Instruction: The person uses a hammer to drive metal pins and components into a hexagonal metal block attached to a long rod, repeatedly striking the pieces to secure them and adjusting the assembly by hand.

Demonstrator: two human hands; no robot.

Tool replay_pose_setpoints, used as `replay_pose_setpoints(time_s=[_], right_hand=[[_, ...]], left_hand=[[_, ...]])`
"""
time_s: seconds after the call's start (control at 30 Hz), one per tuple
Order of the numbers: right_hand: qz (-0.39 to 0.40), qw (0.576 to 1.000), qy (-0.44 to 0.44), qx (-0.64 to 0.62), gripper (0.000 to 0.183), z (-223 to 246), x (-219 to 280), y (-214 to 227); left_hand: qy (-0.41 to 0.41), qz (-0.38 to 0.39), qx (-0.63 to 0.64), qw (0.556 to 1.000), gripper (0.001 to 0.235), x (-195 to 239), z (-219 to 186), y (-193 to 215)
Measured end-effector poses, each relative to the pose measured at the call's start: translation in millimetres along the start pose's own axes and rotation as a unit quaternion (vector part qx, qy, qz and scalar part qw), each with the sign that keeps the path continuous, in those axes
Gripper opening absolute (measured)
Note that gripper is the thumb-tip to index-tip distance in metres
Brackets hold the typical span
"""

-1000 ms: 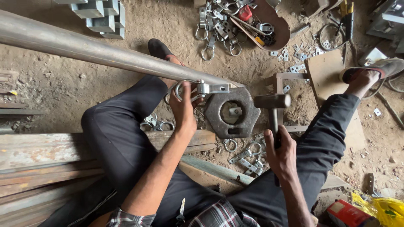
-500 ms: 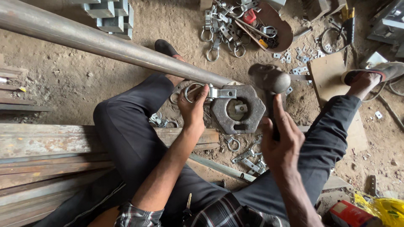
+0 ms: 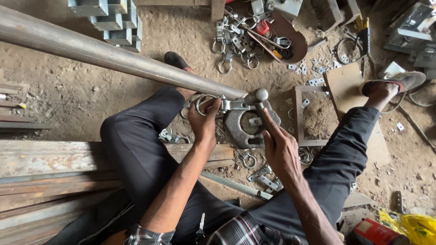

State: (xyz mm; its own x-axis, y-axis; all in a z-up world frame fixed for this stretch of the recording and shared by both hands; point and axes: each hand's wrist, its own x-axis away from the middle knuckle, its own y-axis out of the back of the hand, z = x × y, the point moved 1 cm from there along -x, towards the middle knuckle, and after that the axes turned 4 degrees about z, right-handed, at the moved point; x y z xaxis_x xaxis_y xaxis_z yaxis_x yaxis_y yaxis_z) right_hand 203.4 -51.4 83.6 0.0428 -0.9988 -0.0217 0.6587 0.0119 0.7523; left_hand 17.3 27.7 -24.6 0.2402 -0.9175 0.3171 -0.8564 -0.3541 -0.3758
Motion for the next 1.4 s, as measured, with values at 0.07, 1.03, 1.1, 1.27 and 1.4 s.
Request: replay_pose_setpoints(time_s=[0.07, 1.03, 1.1, 1.27, 1.4], right_hand=[[-0.032, 0.999, 0.023, 0.003, 0.058, 2.5, 4.4, 2.1], [-0.05, 0.997, -0.018, -0.058, 0.058, -41.1, 41.6, 3.0], [-0.045, 0.996, -0.041, -0.058, 0.058, -40.0, 41.4, 2.8], [-0.037, 0.996, -0.061, -0.058, 0.057, -38.3, 41.2, 3.4], [-0.056, 0.997, -0.001, -0.061, 0.058, -35.8, 41.5, 2.3]], left_hand=[[-0.022, 0.012, -0.005, 1.0, 0.029, 0.4, 4.8, 2.8], [-0.192, 0.173, -0.578, 0.774, 0.014, 1.3, -58.9, 28.6], [-0.211, 0.165, -0.601, 0.753, 0.017, 2.4, -62.7, 29.4], [-0.212, 0.159, -0.615, 0.742, 0.018, 0.7, -60.1, 28.3], [-0.233, 0.142, -0.633, 0.724, 0.019, 0.3, -54.8, 30.8]])
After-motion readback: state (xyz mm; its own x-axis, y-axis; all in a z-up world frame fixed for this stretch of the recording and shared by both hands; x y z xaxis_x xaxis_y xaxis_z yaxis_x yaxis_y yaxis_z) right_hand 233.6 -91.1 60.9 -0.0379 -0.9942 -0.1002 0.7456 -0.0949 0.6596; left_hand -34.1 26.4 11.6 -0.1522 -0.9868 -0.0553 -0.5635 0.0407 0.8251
